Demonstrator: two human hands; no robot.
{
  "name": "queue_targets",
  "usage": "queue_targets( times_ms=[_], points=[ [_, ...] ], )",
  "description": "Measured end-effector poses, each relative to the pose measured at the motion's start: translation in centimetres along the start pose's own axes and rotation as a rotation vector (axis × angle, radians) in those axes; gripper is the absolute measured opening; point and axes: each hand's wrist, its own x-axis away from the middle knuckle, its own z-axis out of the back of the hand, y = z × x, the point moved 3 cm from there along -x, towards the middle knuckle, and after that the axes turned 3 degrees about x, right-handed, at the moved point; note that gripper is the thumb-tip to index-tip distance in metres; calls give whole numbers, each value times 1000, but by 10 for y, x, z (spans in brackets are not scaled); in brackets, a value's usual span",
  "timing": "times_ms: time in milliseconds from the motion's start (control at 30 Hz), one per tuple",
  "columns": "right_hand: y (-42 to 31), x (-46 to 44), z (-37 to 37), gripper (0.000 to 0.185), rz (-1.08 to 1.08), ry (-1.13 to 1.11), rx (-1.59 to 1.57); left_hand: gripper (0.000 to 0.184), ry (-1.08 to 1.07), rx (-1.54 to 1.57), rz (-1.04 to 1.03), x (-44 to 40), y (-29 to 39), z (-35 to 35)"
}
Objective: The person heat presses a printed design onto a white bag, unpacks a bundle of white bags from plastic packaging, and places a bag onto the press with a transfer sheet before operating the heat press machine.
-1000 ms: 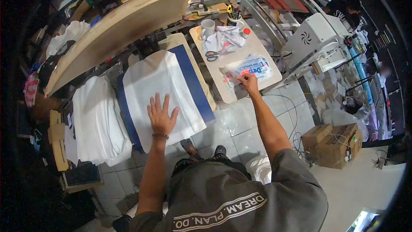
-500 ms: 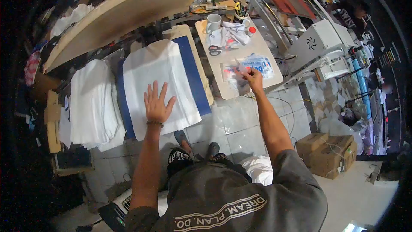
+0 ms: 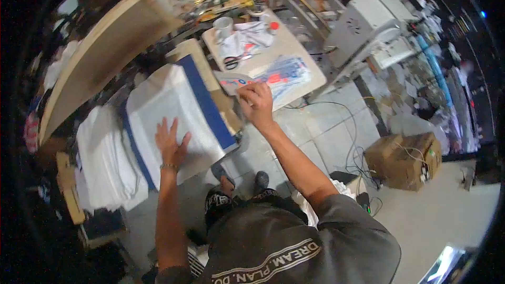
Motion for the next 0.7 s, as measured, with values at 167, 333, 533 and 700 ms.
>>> queue_targets(
  times_ms=[167,333,533,700],
  points=[
    [-115,21,-71,27,257,-237,-222,61,-19,1077,143,-9,-13,42],
    [-156,49,-133,28,216,-554,-314,57,216,1072,361,-9,-93,15],
    [-156,47,-153,51,160,-656,13,55,342,933,440,2,-149,16],
    [-149,53,-173,56,153,-709,135,58,361,691,431,-2,-124,31]
  ],
)
